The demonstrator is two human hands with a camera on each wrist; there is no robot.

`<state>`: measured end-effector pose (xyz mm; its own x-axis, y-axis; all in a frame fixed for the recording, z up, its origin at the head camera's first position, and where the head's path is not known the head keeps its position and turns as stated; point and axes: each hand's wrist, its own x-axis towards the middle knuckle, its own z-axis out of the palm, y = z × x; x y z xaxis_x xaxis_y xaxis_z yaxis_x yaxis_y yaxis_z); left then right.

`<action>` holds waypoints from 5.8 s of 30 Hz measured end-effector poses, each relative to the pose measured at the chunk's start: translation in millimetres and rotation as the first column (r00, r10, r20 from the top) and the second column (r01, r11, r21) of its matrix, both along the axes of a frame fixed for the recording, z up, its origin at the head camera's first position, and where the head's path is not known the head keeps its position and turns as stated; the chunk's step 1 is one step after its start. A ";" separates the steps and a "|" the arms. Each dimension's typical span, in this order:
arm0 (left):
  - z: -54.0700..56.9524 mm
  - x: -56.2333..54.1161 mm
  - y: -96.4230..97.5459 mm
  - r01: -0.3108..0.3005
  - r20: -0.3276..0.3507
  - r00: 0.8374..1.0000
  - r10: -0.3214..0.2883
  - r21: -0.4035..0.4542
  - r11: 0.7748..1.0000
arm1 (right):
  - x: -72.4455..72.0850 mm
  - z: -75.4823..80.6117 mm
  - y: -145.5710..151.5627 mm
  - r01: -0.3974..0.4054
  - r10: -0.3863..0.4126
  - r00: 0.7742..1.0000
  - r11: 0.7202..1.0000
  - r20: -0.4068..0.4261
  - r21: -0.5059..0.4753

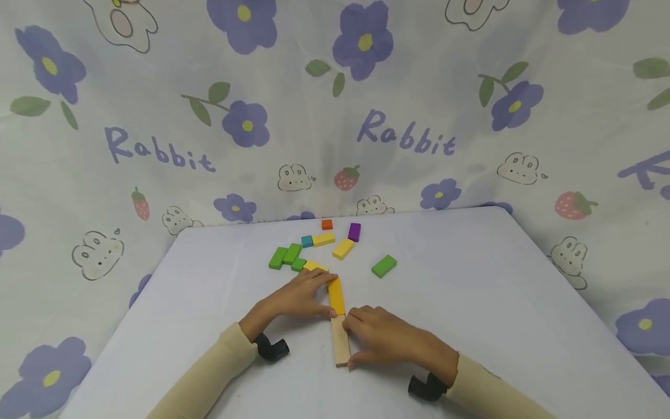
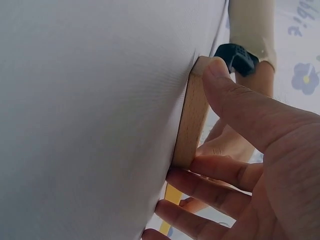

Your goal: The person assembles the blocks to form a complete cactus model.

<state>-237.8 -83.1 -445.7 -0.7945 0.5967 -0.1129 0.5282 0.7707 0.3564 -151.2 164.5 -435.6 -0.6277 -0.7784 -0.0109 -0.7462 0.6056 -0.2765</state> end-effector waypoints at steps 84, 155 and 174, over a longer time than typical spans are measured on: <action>-21.5 80.2 6.4 -0.060 -0.203 0.974 0.103 0.205 0.977 | -63.7 32.4 11.2 0.144 -0.097 0.960 0.975 0.261 -0.168; -21.1 85.9 7.6 -0.038 -0.204 0.976 0.079 0.198 0.980 | -246.2 9.2 -117.1 0.217 -0.228 0.954 0.973 0.192 0.077; -23.8 87.2 9.9 -0.042 -0.209 0.975 0.081 0.184 0.982 | -235.0 38.9 -80.4 0.218 -0.193 0.968 0.963 0.158 -0.159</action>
